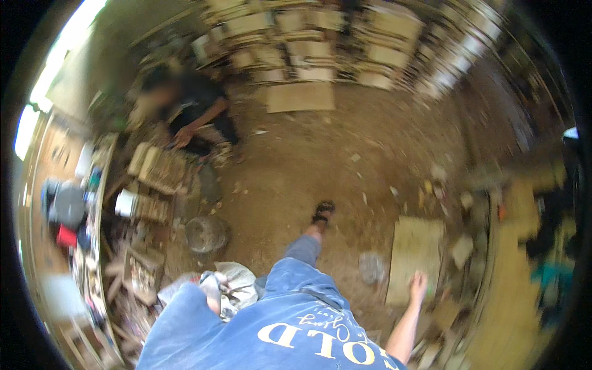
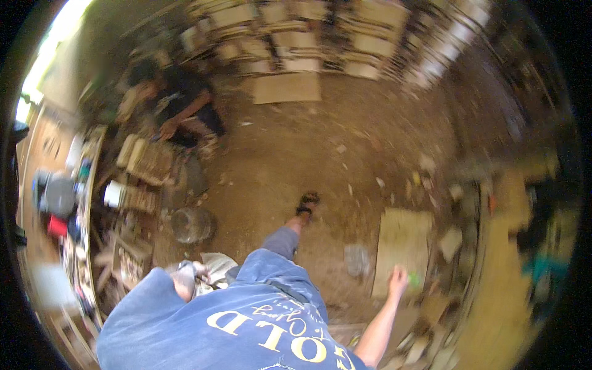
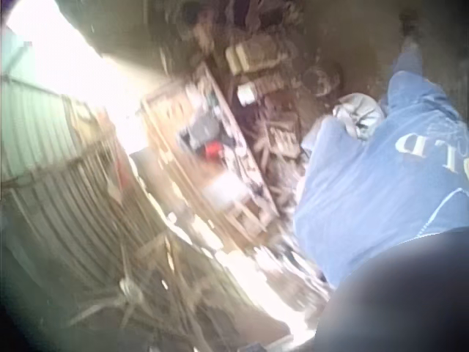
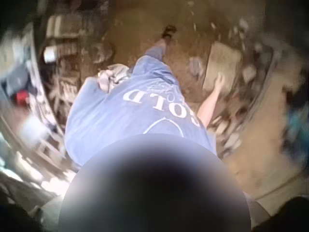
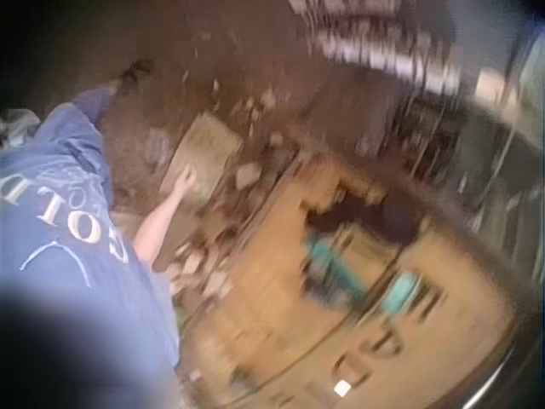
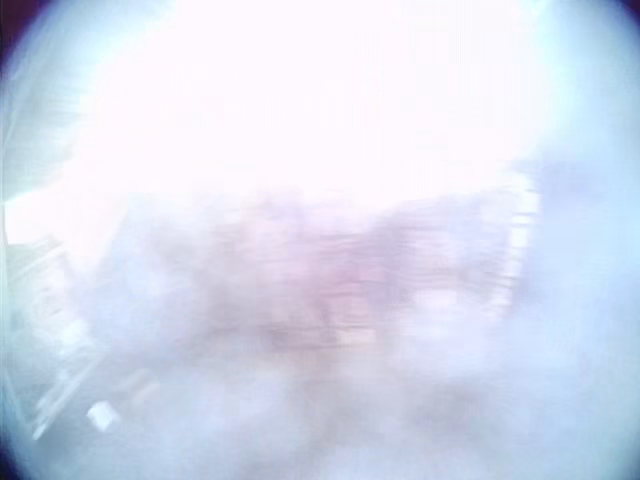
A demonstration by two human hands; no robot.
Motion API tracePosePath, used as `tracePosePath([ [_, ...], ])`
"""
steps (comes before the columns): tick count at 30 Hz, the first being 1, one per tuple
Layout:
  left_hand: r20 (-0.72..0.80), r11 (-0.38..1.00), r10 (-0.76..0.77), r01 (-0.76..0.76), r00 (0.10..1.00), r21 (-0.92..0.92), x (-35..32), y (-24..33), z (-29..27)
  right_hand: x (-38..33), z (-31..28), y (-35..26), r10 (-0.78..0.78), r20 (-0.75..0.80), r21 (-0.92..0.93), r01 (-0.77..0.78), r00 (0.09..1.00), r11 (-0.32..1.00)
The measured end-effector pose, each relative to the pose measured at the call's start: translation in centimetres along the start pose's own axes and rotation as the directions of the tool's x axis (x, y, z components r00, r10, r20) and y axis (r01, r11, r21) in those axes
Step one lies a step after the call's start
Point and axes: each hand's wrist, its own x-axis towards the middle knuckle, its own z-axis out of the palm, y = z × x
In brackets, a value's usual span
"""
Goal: The person sits on the floor and uses a grinding wheel to smooth the edges of small wooden discs. They hold the discs with a clamp and a wooden block, pressing them against the spinning wheel, then place the finished pieces into a pile.
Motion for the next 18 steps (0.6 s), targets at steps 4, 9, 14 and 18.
tracePosePath([
  [4,-0.056,0.765,0.451,-0.354,0.891,0.537,3.5,23.4,-7.6,1.7,5.3,6.5,0.212,0.151,-0.544,-0.098,0.965,0.833],
  [9,-0.276,0.815,0.483,-0.542,0.831,-0.204,2.4,58.8,-13.6,8.6,8.2,0.4,0.484,0.311,-0.218,-0.434,0.818,0.874],
  [14,-0.222,0.666,0.685,-0.720,0.694,-0.198,6.4,91.2,-10.1,22.0,6.9,0.1,0.609,0.228,-0.017,-0.623,0.759,0.782],
  [18,-0.072,0.511,0.857,-0.860,0.510,-0.005,7.6,109.3,-0.9,39.9,4.2,1.1,0.647,0.254,-0.234,-0.603,0.719,0.762],
])
